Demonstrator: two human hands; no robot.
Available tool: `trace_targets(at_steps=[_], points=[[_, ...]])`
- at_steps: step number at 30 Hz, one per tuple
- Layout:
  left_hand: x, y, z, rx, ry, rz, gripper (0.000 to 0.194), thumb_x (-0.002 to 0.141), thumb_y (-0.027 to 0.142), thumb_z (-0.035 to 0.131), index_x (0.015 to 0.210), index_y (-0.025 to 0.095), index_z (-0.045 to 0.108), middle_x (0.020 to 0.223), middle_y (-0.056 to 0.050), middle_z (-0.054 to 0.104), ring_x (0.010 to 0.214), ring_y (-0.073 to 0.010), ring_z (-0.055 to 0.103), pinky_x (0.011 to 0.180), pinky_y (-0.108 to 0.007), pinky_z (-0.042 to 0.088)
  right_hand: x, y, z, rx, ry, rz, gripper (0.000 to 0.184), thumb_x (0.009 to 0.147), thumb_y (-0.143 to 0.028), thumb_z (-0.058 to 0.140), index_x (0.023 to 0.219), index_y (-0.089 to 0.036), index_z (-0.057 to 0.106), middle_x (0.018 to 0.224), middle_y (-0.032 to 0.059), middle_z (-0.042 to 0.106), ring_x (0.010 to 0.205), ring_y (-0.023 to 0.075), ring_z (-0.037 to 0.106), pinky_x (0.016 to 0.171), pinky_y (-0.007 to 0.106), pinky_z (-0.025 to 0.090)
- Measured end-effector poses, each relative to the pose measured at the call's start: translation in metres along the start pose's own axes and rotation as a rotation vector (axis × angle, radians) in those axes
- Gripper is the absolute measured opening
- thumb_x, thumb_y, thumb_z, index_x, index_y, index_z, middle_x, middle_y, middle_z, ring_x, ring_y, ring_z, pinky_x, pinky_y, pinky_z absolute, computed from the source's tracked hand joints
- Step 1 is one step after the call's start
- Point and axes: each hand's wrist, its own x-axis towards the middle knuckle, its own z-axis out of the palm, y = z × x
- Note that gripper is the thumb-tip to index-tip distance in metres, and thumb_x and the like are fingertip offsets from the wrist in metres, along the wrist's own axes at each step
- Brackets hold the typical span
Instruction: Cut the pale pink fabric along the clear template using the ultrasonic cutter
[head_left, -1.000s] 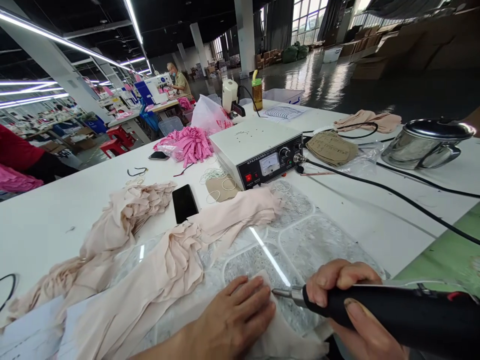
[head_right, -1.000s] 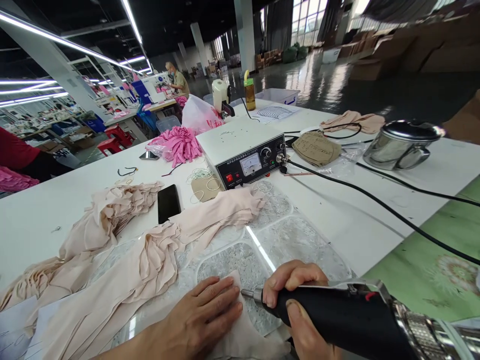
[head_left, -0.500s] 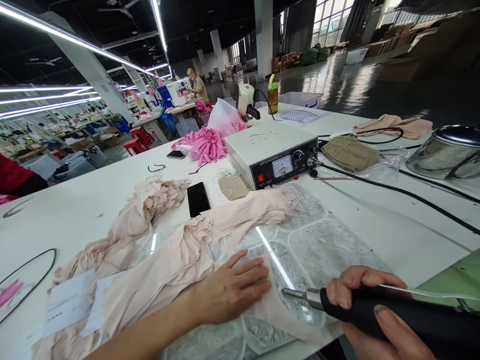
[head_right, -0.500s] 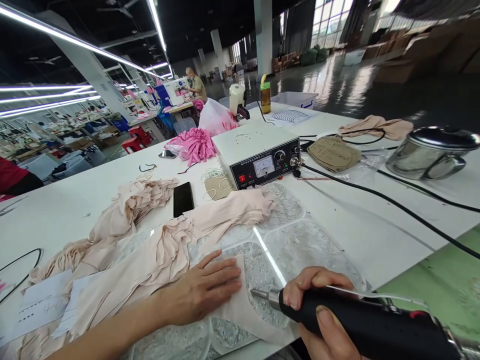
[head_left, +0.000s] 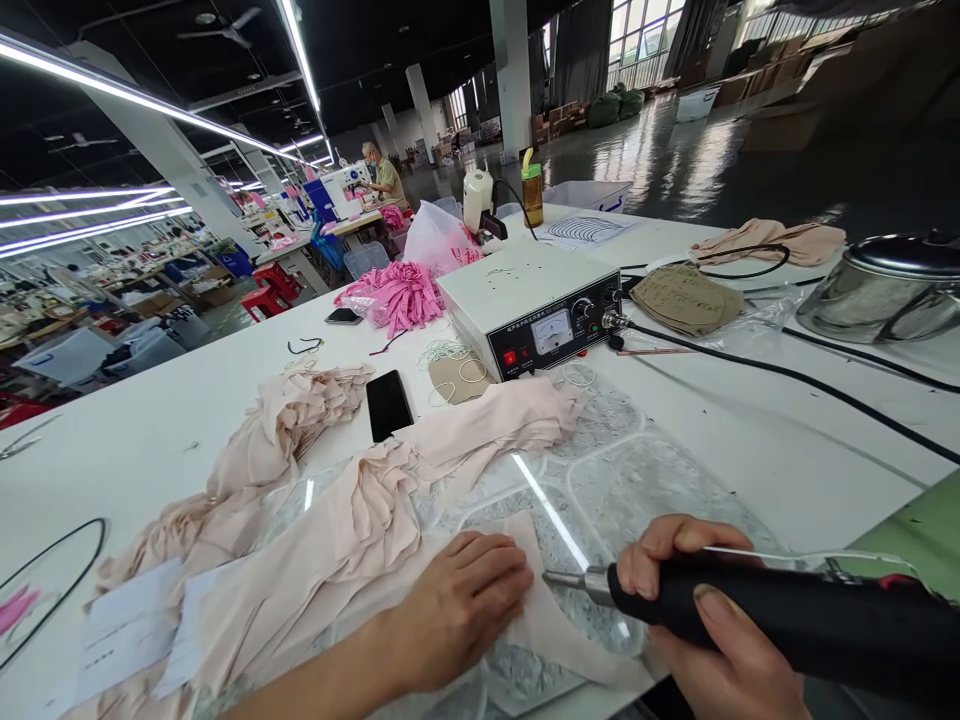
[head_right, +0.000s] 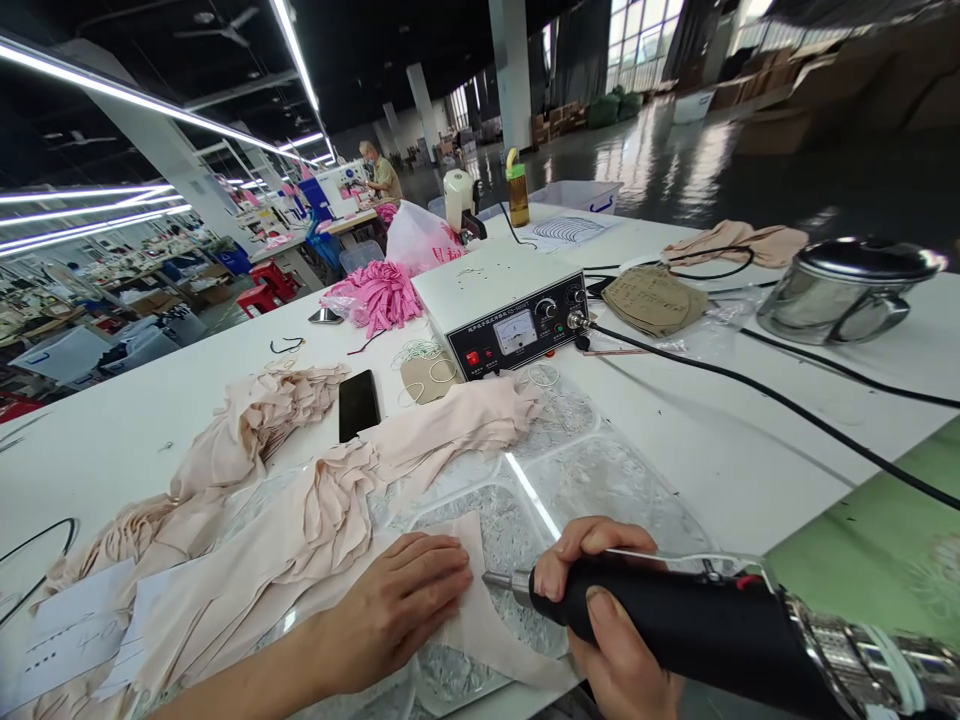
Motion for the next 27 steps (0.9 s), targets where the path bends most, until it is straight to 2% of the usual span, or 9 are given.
trace_targets(at_steps=[8, 13, 21, 27], points=[[0.001, -0.005, 0.001, -0.032, -0.007, -0.017, 0.019, 0.099, 0.013, 0.044, 0.113, 0.013, 0.056, 0.109, -0.012, 0.064, 0.105, -0.0215, 0.058, 0.09, -0.035, 0.05, 0.002, 0.002, 0.0, 0.029, 0.009, 0.013, 0.009, 0.083, -0.031, 0.059, 0.087, -0.023, 0.059, 0.077, -0.0004, 0.051, 0.053, 0.0109, 0.053, 0.051, 0.029, 0.05], [0.006, -0.005, -0.002, -0.051, -0.033, -0.039, 0.019, 0.098, 0.012, 0.044, 0.109, 0.014, 0.058, 0.098, -0.009, 0.062, 0.091, -0.0192, 0.057, 0.082, -0.032, 0.048, 0.002, 0.0, 0.0, 0.042, 0.034, 0.002, 0.01, 0.081, -0.031, 0.061, 0.087, -0.022, 0.06, 0.077, 0.0003, 0.052, 0.053, 0.011, 0.054, 0.051, 0.03, 0.05], [0.02, -0.013, 0.007, -0.023, -0.13, 0.052, 0.022, 0.098, 0.014, 0.039, 0.093, 0.015, 0.06, 0.086, -0.006, 0.058, 0.076, -0.0166, 0.053, 0.073, -0.029, 0.044, 0.004, 0.003, 0.002, 0.059, 0.057, -0.005, 0.01, 0.078, -0.03, 0.061, 0.085, -0.022, 0.063, 0.075, 0.0001, 0.055, 0.052, 0.0113, 0.055, 0.05, 0.029, 0.049], [0.024, -0.016, 0.01, 0.01, -0.156, 0.092, 0.027, 0.101, 0.014, 0.032, 0.086, 0.014, 0.054, 0.08, -0.005, 0.056, 0.071, -0.0158, 0.05, 0.069, -0.027, 0.043, 0.007, 0.002, 0.007, 0.061, 0.073, -0.048, 0.01, 0.078, -0.03, 0.063, 0.083, -0.022, 0.064, 0.073, -0.0003, 0.055, 0.049, 0.011, 0.054, 0.047, 0.027, 0.049]])
